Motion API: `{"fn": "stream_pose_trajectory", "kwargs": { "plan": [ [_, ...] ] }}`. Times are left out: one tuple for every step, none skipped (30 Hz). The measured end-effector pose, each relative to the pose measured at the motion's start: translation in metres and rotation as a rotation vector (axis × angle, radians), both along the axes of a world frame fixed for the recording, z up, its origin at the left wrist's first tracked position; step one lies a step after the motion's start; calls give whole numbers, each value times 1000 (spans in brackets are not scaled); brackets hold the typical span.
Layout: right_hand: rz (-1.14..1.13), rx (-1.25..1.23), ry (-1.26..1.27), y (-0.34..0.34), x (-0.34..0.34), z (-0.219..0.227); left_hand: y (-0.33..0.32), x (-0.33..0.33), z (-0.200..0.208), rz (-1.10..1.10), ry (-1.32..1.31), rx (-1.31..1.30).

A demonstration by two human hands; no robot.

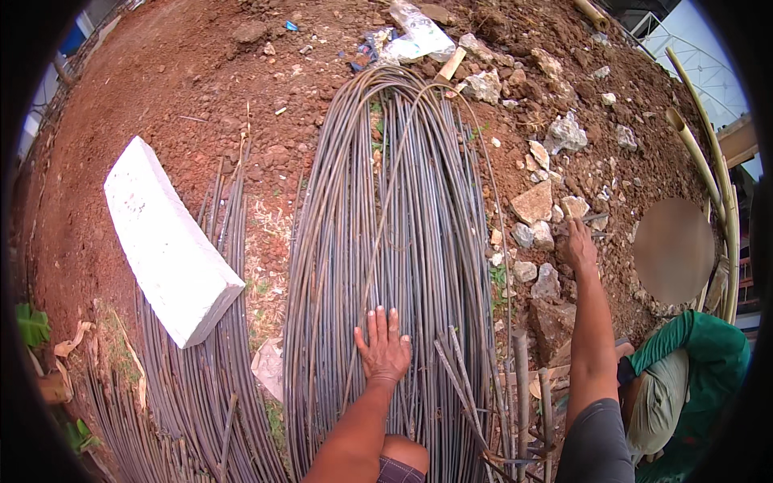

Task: The person sits on the ground and uses a hammer to secure metal ties on a rebar mesh grid. A coworker assists by holding the mesh and using pliers to cut excess wire. The person also uses a tape measure to check dimensions of the mesh.

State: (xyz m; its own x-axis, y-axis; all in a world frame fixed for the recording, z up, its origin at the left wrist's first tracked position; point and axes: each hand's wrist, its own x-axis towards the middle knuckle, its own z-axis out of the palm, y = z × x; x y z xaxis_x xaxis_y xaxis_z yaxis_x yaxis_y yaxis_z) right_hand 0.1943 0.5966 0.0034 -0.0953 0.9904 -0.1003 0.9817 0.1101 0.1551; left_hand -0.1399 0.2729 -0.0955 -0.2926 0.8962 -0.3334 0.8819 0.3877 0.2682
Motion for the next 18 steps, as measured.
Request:
{"fn": "stream_pose_trajectory", "kwargs": {
  "plan": [
    [44, 13, -18, 3, -6, -3, -4, 0, -3, -11, 66, 2],
    [66, 9, 20, 4, -11, -5, -6, 1, -6, -27, 125, 0],
    [77, 58, -6, 4, -8, -13, -5, 0, -5, -27, 126, -9],
    [85, 104, -34, 6, -4, -24, -6, -1, -4, -29, 124, -23],
    [115, 114, -81, 9, 3, -30, -6, 1, -3, -40, 111, -35],
    [140, 124, -129, 12, 10, -36, -7, 0, -2, -46, 124, -49],
    [163, 125, -188, 9, 11, -34, -6, 0, 0, -43, 126, -61],
    [270, 260, -165, 3, 13, -32, -3, -4, 2, -46, 129, -74],
    [259, 239, -34, -4, 6, -22, -3, 1, 6, -52, 115, -94],
    [227, 213, 77, -13, 2, -7, -4, 0, 3, -25, 50, -22],
    [206, 241, 96, -19, 1, 8, -3, 0, -3, -4, 40, 55],
    [144, 240, 196, -21, 21, 14, -3, 5, -5, -6, 9, 119],
    [65, 217, 315, -28, 6, 39, -1, 3, 0, -11, 62, -30],
    [151, 320, 420, -37, 12, 59, -1, 4, -2, -26, 113, -3],
    [249, 473, 448, -44, 24, 81, -2, 6, -9, -33, 148, 50],
    [9, 253, 686, -63, 15, 119, -2, 5, -8, -28, 192, 33],
    [49, 149, 869, -80, 35, 154, -2, 7, -11, -35, 199, 160],
    [94, 130, 955, -109, 24, 195, -2, 3, -9, -26, 233, 129]
  ]
}}
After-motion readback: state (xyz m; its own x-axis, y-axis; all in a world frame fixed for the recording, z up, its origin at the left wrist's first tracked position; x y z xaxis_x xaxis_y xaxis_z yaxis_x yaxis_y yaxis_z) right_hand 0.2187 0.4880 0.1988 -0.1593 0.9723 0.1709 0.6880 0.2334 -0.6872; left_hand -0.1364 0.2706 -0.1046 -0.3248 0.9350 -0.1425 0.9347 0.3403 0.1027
